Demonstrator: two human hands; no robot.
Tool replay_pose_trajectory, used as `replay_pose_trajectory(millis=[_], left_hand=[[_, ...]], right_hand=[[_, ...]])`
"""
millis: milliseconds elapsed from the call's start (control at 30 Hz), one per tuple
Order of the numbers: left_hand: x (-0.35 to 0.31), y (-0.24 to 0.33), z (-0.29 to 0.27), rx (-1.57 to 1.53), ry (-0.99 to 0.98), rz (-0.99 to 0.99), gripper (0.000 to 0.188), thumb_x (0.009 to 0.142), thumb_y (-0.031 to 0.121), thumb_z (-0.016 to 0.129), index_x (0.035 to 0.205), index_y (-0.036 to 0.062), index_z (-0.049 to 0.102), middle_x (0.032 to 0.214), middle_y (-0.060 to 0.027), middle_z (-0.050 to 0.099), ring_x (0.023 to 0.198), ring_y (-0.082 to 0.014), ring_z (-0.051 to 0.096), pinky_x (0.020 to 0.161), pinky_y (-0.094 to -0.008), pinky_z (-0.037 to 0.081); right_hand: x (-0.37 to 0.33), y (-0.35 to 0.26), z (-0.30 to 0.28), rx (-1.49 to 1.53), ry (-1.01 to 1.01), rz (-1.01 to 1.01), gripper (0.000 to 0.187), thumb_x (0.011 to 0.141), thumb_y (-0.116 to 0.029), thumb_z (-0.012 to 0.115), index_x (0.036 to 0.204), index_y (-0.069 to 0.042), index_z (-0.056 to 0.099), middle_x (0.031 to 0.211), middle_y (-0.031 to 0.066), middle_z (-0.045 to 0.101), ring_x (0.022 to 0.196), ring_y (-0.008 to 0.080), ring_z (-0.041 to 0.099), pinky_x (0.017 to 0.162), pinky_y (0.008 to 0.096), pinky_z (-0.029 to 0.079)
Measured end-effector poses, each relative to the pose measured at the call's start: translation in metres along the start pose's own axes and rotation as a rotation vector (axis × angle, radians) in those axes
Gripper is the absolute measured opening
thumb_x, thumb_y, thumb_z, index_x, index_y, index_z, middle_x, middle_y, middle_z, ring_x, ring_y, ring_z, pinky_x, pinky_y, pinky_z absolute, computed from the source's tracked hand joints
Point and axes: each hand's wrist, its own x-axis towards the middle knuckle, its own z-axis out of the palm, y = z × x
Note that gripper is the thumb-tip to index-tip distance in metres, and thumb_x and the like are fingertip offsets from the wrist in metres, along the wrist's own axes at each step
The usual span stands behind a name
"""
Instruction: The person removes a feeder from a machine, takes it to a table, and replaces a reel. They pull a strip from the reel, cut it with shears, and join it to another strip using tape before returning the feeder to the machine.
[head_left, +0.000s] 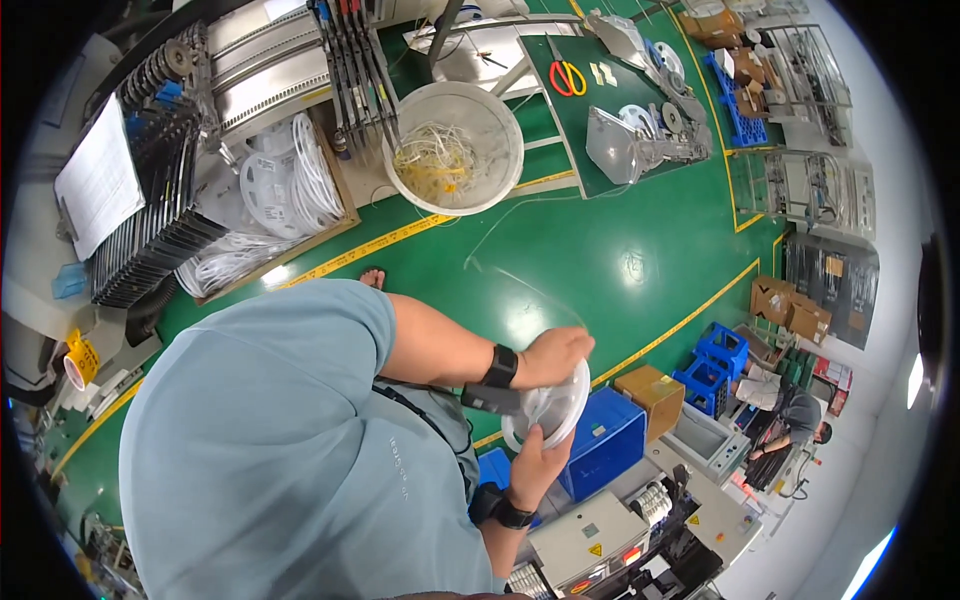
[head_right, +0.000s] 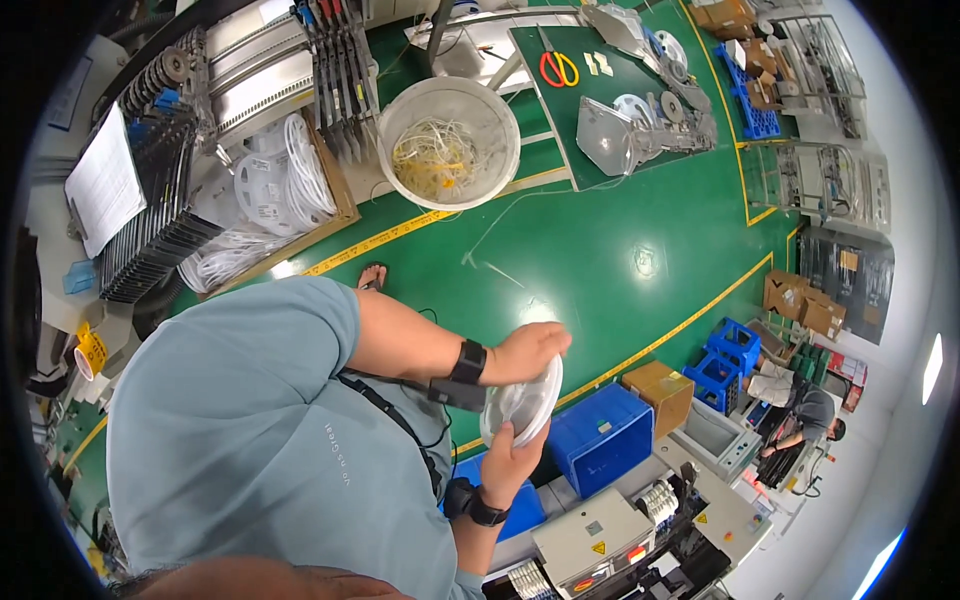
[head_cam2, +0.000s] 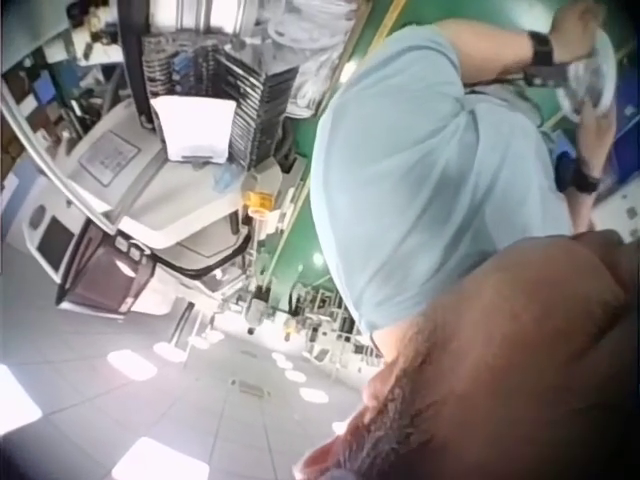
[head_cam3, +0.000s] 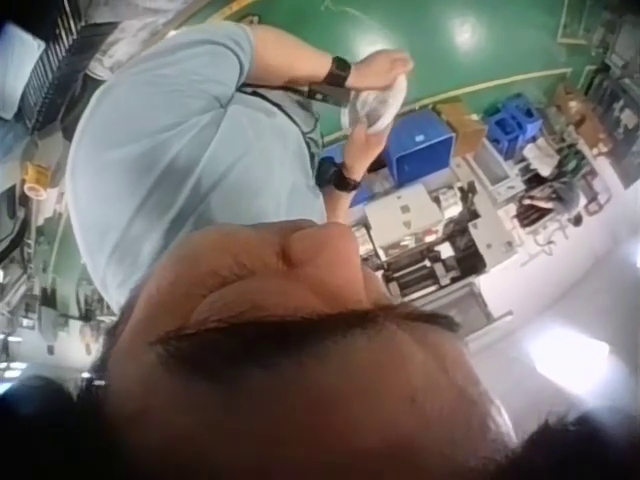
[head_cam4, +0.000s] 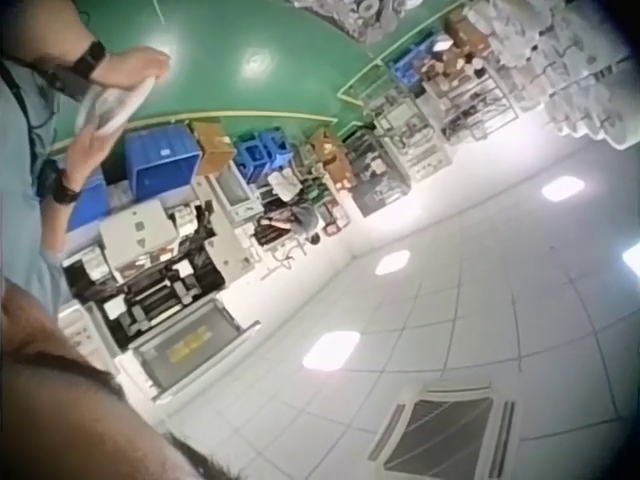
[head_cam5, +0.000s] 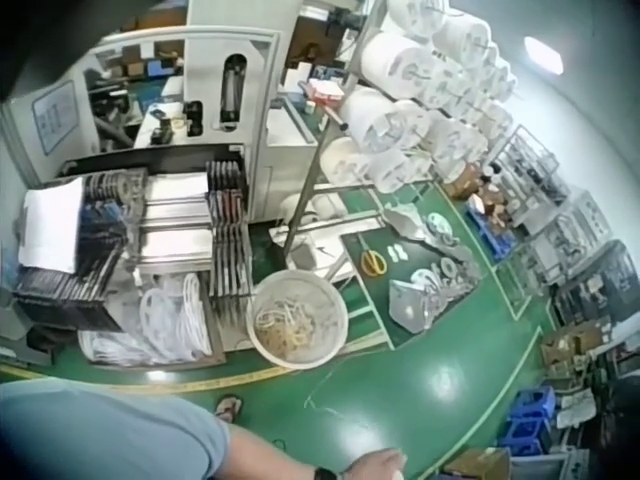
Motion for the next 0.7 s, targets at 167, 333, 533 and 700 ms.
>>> replay_pose_trajectory(millis=[167,333,533,700], left_hand=[[-0.02,0.004,0.019,0.082,-0.058,0.108,0.026,0.101,0.023,0.054,0.083,0.0046,0.058,0.073,-0.0102,0.053,0.073,-0.0283,0.053,0.068,-0.0399,0.044],[-0.039,0.01,0.043,0.306,-0.237,0.917,0.029,0.102,0.025,0.054,0.084,0.0024,0.056,0.074,-0.0121,0.055,0.07,-0.0286,0.053,0.066,-0.0391,0.044],[-0.055,-0.018,0.091,-0.028,-0.111,0.144,0.019,0.098,0.018,0.056,0.085,0.0038,0.057,0.076,-0.0136,0.052,0.075,-0.036,0.052,0.07,-0.0445,0.041],[-0.096,-0.009,0.123,0.466,-0.204,1.027,0.025,0.101,0.023,0.057,0.086,0.0035,0.056,0.075,-0.0086,0.053,0.071,-0.0229,0.054,0.066,-0.0377,0.042]], right_hand=[[-0.014,-0.006,-0.019,0.172,-0.026,-0.001,0.047,0.092,0.0,0.057,0.139,0.006,0.051,0.125,0.0127,0.064,0.112,0.0202,0.061,0.099,0.0311,0.045],[-0.011,0.01,-0.053,0.048,-0.137,0.046,0.052,0.091,0.001,0.057,0.143,0.005,0.049,0.129,0.014,0.063,0.115,0.0226,0.06,0.101,0.032,0.045],[-0.059,0.045,-0.083,-0.065,0.091,-0.193,0.05,0.091,-0.001,0.057,0.14,0.006,0.05,0.125,0.013,0.064,0.111,0.02,0.06,0.098,0.032,0.046],[-0.067,0.06,-0.129,0.022,-0.075,-0.085,0.052,0.091,-0.003,0.058,0.141,0.006,0.048,0.125,0.015,0.064,0.112,0.0209,0.061,0.099,0.0334,0.047]])
